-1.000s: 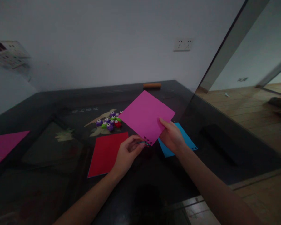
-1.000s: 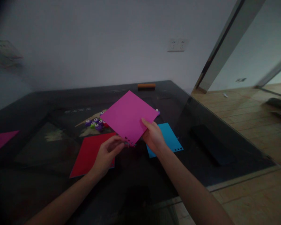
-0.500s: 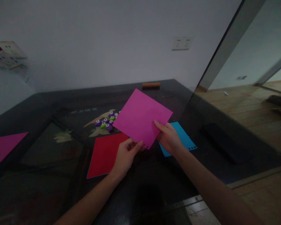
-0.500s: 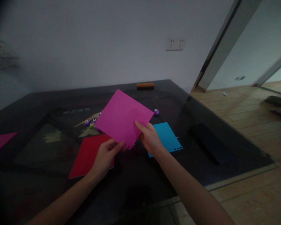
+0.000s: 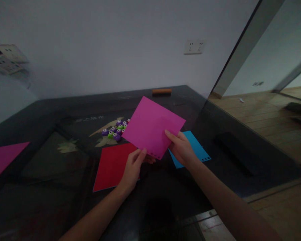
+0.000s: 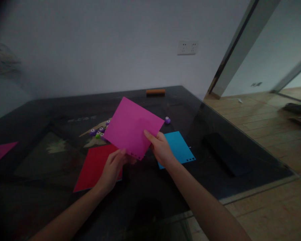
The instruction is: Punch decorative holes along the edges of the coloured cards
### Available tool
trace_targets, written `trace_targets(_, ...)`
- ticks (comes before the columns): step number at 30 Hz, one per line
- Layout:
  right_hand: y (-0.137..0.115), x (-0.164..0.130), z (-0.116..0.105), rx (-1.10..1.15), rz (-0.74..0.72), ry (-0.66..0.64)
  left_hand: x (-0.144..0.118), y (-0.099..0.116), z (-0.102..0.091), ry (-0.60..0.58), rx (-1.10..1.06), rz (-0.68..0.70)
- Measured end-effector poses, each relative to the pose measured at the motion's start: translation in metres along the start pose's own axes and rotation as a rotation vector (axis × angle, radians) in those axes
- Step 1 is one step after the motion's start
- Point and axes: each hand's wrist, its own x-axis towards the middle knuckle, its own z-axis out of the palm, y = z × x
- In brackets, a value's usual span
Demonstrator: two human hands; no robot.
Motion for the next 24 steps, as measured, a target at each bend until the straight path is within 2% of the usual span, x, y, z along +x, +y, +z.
trace_targets(5,0.002,0.001,-0.001,-0.025,0.0,0.001,-0.001,0.01,0.006,0.052,0.113,-0.056)
trace_targets(9,0.002,0.0,-0.001,-0.077,-0.017,-0.027,0.0,0.008,0.008,0.069,0.132,-0.055)
trace_targets(19,0.006,0.001,-0.004,-0.248,-0.133,-0.095,-0.002,0.004,0.0,0.173,0.376,0.121)
trace_targets(24,0.002,0.002,-0.005,-0.183,-0.071,-0.074,0.003,0.007,-0.007,0.124,0.287,0.169)
